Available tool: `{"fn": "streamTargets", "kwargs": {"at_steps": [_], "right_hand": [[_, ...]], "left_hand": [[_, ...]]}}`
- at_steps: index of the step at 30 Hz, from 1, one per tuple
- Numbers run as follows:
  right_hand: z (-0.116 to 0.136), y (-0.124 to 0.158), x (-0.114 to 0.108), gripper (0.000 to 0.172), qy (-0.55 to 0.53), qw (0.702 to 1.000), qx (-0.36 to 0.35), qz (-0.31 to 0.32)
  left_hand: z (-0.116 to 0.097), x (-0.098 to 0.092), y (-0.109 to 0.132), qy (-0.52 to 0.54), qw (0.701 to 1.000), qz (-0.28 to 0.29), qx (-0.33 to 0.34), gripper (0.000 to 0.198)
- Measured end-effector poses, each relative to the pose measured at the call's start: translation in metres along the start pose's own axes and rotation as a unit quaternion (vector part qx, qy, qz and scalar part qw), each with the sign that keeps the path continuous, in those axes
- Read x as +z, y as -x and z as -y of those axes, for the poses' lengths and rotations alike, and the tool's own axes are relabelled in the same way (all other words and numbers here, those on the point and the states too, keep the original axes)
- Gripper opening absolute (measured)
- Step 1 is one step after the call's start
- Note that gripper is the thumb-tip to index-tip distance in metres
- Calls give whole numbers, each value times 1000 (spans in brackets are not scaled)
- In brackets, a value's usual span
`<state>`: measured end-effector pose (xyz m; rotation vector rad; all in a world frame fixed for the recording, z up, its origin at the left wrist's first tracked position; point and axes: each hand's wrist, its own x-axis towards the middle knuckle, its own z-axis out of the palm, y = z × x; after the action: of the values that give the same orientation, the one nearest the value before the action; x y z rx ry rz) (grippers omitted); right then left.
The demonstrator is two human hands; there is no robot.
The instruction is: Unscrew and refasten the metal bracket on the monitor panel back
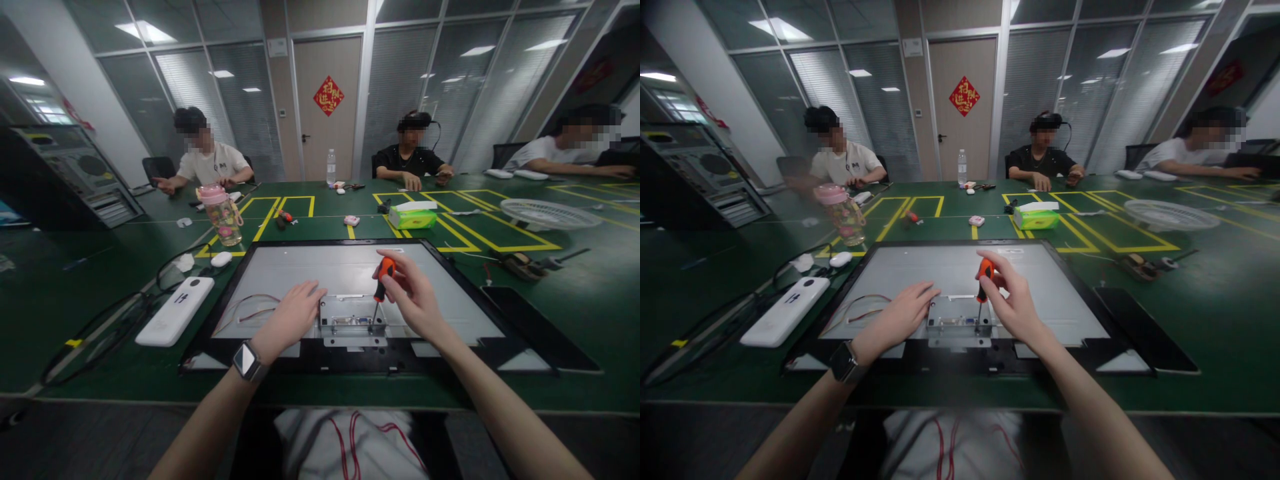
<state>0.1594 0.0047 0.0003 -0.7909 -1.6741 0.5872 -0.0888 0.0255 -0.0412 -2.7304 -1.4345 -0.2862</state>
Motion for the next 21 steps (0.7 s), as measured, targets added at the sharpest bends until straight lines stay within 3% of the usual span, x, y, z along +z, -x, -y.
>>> {"fn": "streamTargets", "kwargs": {"at_steps": [3, 5, 8, 13, 21], "right_hand": [[-1, -1, 6, 32, -43, 995, 17, -92], [-3, -1, 12, 28, -90, 990, 28, -108], [-8, 0, 20, 26, -130, 987, 48, -78], [-14, 7, 28, 27, -105, 992, 65, -24], [-16, 10, 29, 26, -76, 996, 56, -3]], "left_hand": [[-1, -2, 0, 0, 1000, 3, -3, 41], [-1, -2, 1, 2, 1000, 3, -3, 41], [-1, -1, 0, 6, 1000, 2, -4, 41], [0, 1, 0, 9, 1000, 1, -3, 41], [0, 1, 0, 8, 1000, -8, -1, 40]]}}
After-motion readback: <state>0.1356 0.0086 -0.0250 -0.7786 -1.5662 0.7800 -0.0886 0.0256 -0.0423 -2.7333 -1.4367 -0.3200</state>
